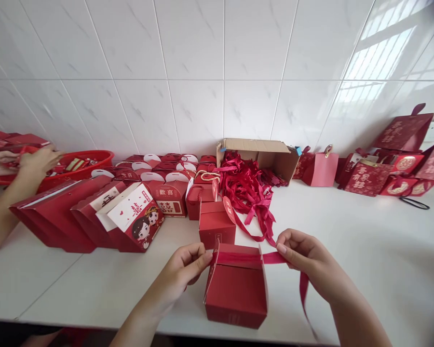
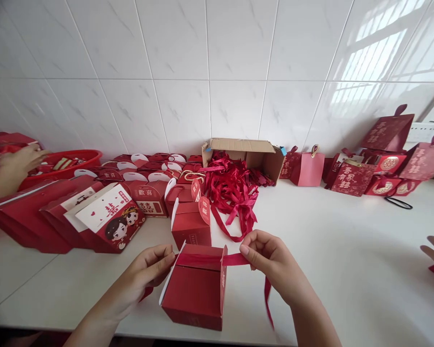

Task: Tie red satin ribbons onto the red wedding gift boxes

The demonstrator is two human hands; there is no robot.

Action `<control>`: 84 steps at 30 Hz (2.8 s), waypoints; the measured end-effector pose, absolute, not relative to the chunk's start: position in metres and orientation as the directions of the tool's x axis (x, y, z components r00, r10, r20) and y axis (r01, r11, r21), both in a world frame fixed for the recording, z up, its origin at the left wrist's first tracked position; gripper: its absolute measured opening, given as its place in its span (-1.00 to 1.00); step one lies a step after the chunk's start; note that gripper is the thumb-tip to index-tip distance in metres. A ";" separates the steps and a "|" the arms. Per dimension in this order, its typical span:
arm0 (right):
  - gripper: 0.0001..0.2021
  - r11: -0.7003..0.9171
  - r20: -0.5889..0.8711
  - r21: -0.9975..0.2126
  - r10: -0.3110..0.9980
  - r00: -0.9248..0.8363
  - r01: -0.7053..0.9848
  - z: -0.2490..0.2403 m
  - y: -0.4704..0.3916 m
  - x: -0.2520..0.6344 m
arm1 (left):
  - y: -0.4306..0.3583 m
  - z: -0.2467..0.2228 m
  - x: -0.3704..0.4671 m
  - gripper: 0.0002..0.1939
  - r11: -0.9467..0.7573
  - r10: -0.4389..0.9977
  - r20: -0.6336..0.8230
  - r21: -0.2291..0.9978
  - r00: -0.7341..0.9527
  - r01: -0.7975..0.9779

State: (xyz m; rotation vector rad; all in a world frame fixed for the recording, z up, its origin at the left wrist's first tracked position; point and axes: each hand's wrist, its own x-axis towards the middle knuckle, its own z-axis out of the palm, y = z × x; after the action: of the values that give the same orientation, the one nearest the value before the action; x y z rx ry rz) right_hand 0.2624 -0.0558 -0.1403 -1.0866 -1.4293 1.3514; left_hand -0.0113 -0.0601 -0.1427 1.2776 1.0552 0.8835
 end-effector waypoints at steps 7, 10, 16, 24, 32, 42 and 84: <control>-0.65 0.046 0.011 -0.989 0.971 -0.237 0.143 -0.151 -0.060 0.257 | -0.065 -0.158 -0.014 -0.54 0.039 0.977 -0.077 0.981 0.199 0.190; -0.65 0.013 -0.021 -0.990 0.971 -0.238 0.140 -0.161 -0.065 0.252 | -0.065 -0.166 -0.021 -0.55 0.020 0.979 -0.067 0.971 0.193 0.239; -0.63 0.061 0.028 -0.984 0.982 -0.189 0.168 -0.165 -0.055 0.254 | -0.064 -0.163 -0.021 -0.55 0.006 0.990 -0.044 0.965 0.137 0.264; -0.69 0.175 0.171 -0.895 0.984 -0.048 0.410 -0.163 -0.048 0.251 | -0.059 -0.166 -0.007 -0.63 -0.002 0.998 -0.013 0.967 0.058 0.256; -0.62 0.197 0.297 -0.812 0.950 0.098 0.549 -0.162 -0.095 0.247 | -0.097 -0.163 -0.006 -0.85 -0.196 0.940 0.314 0.814 -0.132 0.546; -0.47 -0.129 -0.137 -0.954 0.991 -0.007 0.271 -0.175 -0.091 0.229 | -0.096 -0.182 0.001 -0.62 -0.003 1.000 -0.008 0.896 0.023 0.444; -0.77 0.288 0.155 -0.932 0.866 0.475 -0.220 -0.156 -0.078 0.246 | -0.074 -0.140 0.011 -0.60 -0.196 0.928 0.072 0.929 -0.365 -0.314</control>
State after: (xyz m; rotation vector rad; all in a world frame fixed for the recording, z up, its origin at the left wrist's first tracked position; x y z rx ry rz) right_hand 0.2458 -0.0784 -0.1564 -1.0232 -0.7691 0.8297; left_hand 0.0110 -0.0736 -0.1403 0.8464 1.1114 1.7169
